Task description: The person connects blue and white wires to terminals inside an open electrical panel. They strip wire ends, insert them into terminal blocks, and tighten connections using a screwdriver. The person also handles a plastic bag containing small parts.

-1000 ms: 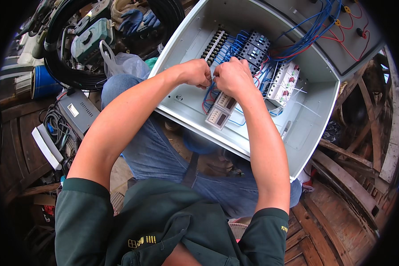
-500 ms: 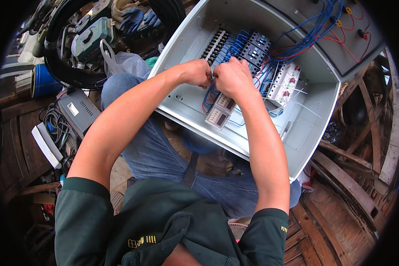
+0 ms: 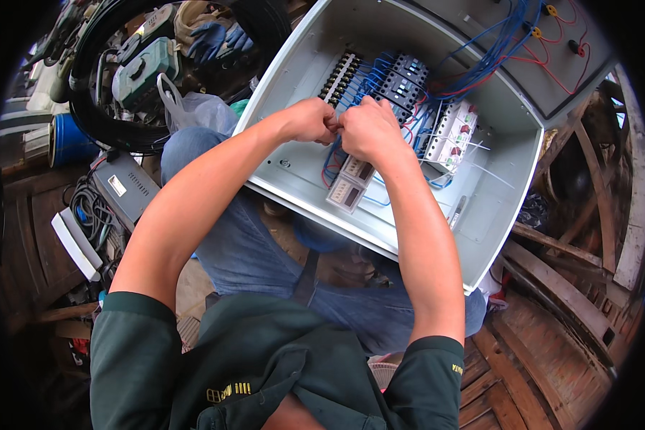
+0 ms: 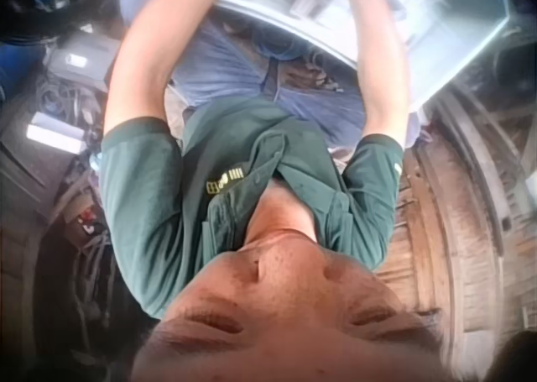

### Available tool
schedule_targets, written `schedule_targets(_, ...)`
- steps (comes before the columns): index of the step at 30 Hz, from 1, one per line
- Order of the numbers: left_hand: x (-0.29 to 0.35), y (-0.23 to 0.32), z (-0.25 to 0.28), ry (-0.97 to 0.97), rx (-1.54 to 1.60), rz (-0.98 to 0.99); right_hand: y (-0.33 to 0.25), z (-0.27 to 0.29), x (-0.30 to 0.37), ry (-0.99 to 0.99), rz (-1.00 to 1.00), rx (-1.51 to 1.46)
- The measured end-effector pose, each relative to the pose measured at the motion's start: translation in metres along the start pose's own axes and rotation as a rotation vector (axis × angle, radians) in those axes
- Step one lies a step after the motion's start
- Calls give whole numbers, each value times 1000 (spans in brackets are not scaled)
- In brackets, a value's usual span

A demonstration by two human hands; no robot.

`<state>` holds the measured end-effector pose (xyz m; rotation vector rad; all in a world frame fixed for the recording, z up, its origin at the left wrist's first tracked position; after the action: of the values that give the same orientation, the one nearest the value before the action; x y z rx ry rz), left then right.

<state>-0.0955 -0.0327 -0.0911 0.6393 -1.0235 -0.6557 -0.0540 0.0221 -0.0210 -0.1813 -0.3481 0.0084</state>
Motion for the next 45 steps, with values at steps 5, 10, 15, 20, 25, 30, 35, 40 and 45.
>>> schedule_targets(5, 1, 2, 2, -1, -91, 23, 0, -1, -1, -61, -39, -25)
schedule_targets(10, 2, 4, 5, 41, -59, -17, 2, 0, -3, -36, -44, -59)
schedule_targets(15, 2, 1, 6, 68, -57, 20, 1, -4, -2, -31, -1, -98)
schedule_targets(20, 4, 0, 7, 68, -29, 10, 5, -7, -4, -43, -35, -96)
schedule_targets(25, 5, 4, 8, 83, 7, 12, 3, -1, -2, -43, -53, -93)
schedule_targets(30, 7, 14, 15, 165, 57, -123, -1, 0, -3, -10, -59, -88)
schedule_targets(35, 5, 13, 12, 117, -107, -88, -4, -2, -5, 5, -30, -81)
schedule_targets(40, 6, 8, 5, 111, -170, -72, 3, 9, -6, -22, -101, -185)
schedule_targets(45, -4, -2, -5, 45, -249, 3, 37, 20, 1, 79, -211, -654)
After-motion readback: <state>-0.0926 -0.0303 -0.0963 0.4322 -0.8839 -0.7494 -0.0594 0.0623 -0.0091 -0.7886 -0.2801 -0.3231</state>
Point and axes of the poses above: each hand's wrist, its own x-axis away from the middle knuckle, its own z-axis out of the back of the hand, y = z × x, the point moved 10 cm from there along -x, towards the middle knuckle, and after that the axes turned 6 degrees about x, right-handed, at the moved point
